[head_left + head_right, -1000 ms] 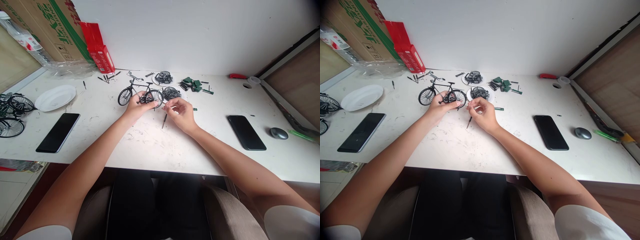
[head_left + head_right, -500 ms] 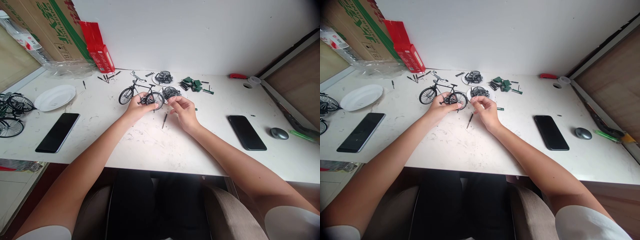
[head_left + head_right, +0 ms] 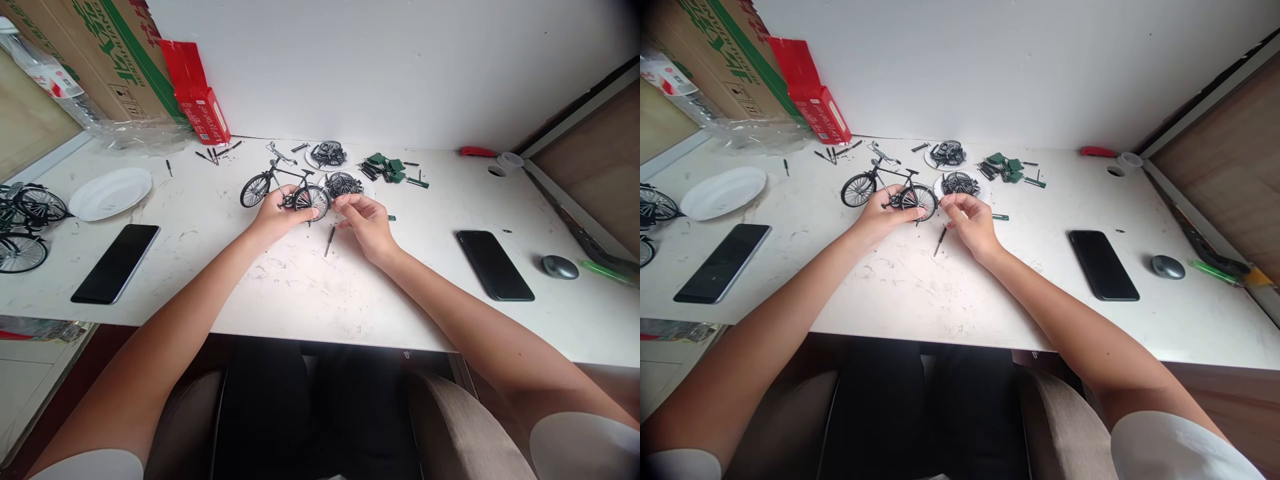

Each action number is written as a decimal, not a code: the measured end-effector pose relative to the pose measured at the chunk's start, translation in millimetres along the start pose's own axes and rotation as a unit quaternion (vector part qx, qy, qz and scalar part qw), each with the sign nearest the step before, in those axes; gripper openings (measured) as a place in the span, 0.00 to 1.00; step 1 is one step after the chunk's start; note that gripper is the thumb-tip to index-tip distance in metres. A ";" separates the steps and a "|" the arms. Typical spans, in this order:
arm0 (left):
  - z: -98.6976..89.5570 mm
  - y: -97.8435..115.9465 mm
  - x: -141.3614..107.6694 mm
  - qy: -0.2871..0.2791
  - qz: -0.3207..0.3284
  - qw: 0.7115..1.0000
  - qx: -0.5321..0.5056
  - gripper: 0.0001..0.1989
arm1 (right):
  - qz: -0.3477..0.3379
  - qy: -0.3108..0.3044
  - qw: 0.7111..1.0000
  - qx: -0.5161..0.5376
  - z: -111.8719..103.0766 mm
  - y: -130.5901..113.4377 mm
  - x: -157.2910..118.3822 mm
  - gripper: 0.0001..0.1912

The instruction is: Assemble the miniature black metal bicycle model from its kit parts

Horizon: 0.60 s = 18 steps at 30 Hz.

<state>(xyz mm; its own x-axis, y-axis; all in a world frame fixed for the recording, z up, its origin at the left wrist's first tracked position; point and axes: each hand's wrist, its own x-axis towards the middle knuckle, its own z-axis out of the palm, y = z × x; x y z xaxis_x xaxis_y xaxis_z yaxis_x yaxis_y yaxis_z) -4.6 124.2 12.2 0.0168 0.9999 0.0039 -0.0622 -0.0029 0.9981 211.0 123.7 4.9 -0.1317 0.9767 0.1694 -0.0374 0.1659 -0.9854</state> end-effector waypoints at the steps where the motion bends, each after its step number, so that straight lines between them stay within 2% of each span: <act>1: 0.3 0.1 -0.1 0.002 -0.002 1.000 -0.001 0.28 | -0.002 0.001 1.000 0.002 -0.2 0.7 0.3 0.15; 18: 1.8 2.9 -3.2 -0.020 0.009 1.000 0.016 0.28 | -0.025 0.008 0.999 -0.022 -1.8 9.8 2.5 0.19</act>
<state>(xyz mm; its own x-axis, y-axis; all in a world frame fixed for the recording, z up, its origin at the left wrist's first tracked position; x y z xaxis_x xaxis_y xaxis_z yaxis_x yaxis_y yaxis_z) -3.1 121.0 15.2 0.0556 0.9982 0.0229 -0.0308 -0.0212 0.9993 212.0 128.0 -4.4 -0.1153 0.9691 0.2182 0.0002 0.2197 -0.9756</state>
